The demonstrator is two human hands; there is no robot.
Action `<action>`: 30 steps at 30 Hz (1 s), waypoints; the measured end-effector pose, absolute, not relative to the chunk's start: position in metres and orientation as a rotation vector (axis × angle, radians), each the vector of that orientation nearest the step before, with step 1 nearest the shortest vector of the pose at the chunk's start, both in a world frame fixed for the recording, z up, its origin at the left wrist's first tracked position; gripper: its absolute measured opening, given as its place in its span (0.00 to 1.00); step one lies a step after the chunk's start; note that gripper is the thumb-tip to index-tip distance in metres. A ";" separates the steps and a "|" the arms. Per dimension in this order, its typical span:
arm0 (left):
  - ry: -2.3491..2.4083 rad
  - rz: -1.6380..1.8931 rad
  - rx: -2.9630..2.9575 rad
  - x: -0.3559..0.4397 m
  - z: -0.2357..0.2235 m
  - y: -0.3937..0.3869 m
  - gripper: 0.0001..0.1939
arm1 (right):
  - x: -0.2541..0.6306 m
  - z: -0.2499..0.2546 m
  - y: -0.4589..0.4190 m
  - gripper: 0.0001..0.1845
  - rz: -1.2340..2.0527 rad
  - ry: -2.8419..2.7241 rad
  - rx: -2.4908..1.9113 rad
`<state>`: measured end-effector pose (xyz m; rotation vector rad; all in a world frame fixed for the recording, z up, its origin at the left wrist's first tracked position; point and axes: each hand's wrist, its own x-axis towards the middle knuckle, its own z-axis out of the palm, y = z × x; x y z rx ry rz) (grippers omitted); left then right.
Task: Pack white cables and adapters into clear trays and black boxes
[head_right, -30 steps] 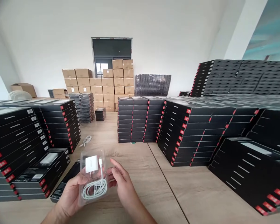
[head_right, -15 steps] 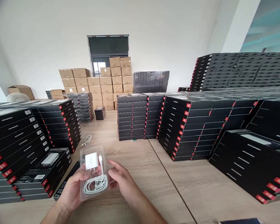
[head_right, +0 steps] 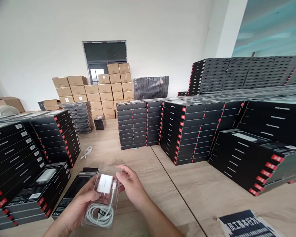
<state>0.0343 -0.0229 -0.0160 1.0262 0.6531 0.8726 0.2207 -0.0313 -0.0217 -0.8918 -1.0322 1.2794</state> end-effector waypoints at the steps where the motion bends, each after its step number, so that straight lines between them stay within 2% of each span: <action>1: 0.705 0.932 1.087 0.031 -0.016 -0.020 0.29 | 0.221 -0.021 -0.031 0.21 1.278 -1.015 -0.898; 4: 1.038 1.219 1.414 0.016 -0.016 -0.008 0.34 | 0.229 -0.021 -0.026 0.19 1.241 -0.837 -0.933; 6: 1.451 1.258 1.738 0.005 -0.017 0.000 0.36 | 0.237 -0.023 -0.020 0.18 1.194 -0.653 -0.932; 8: 1.896 1.004 2.010 -0.002 -0.019 0.007 0.38 | 0.246 -0.027 -0.014 0.18 1.158 -0.521 -0.909; 10: 2.134 0.603 2.124 -0.004 -0.021 0.011 0.40 | 0.252 -0.031 -0.010 0.18 1.142 -0.466 -0.884; 13: 2.111 0.219 2.139 -0.002 -0.019 0.015 0.40 | 0.252 -0.031 -0.009 0.19 1.139 -0.416 -0.841; 17: 1.908 0.116 2.185 0.006 -0.012 0.011 0.44 | 0.242 -0.023 -0.014 0.28 1.214 -0.439 -0.685; 20: 1.770 0.167 2.231 0.017 -0.011 0.002 0.43 | 0.234 -0.021 -0.016 0.31 1.237 -0.466 -0.607; 26: 1.705 0.391 2.249 0.033 -0.013 -0.013 0.32 | 0.232 -0.032 -0.013 0.27 1.109 -0.580 -0.681; 30: 1.665 0.605 2.399 0.031 -0.011 -0.018 0.35 | 0.233 -0.029 -0.016 0.26 1.017 -0.682 -0.723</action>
